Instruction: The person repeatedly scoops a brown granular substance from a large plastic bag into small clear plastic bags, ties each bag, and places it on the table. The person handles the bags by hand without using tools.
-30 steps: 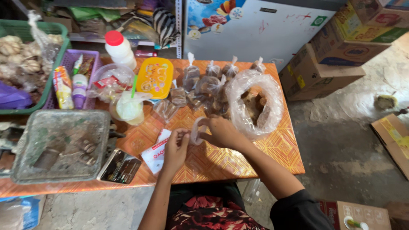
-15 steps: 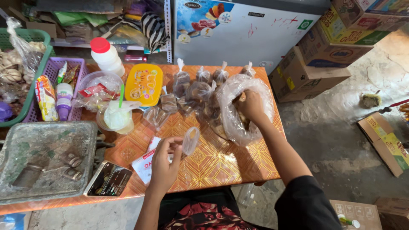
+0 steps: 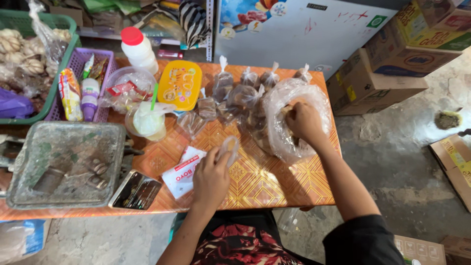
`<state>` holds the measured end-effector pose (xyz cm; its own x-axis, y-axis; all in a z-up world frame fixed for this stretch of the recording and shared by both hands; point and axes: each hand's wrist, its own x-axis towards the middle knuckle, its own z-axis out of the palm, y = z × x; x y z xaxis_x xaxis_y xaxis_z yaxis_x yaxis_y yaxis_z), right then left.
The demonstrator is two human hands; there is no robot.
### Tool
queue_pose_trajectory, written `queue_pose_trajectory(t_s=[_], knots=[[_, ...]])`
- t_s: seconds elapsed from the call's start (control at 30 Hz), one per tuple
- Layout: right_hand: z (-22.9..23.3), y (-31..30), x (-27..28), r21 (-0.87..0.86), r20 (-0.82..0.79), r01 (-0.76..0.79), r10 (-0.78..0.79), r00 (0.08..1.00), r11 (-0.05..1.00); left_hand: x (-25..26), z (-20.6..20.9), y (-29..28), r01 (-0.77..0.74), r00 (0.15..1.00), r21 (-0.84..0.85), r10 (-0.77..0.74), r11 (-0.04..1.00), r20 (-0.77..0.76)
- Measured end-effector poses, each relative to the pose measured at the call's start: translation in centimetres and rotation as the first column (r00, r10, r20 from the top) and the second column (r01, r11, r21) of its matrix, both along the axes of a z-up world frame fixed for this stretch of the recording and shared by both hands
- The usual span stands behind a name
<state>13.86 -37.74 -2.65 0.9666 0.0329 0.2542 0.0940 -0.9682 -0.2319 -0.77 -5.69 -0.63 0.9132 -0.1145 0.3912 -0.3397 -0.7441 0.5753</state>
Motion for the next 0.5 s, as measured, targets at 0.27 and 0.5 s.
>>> queue_pose_trajectory(t_s=[0.27,0.5], knots=[[12.9,5.1,-8.1,0.11,0.002,-0.082,0.083,0.997,0.991,1.5,-2.6,-0.9,-0.105,0.993,0.048,0.107,0.993,-0.05],[12.5,13.4,-10.8,0.485,0.029,-0.471,0.524,0.851,0.737,1.8,-1.3,0.8,-0.055,0.989,-0.336,0.005,0.94,-0.147]])
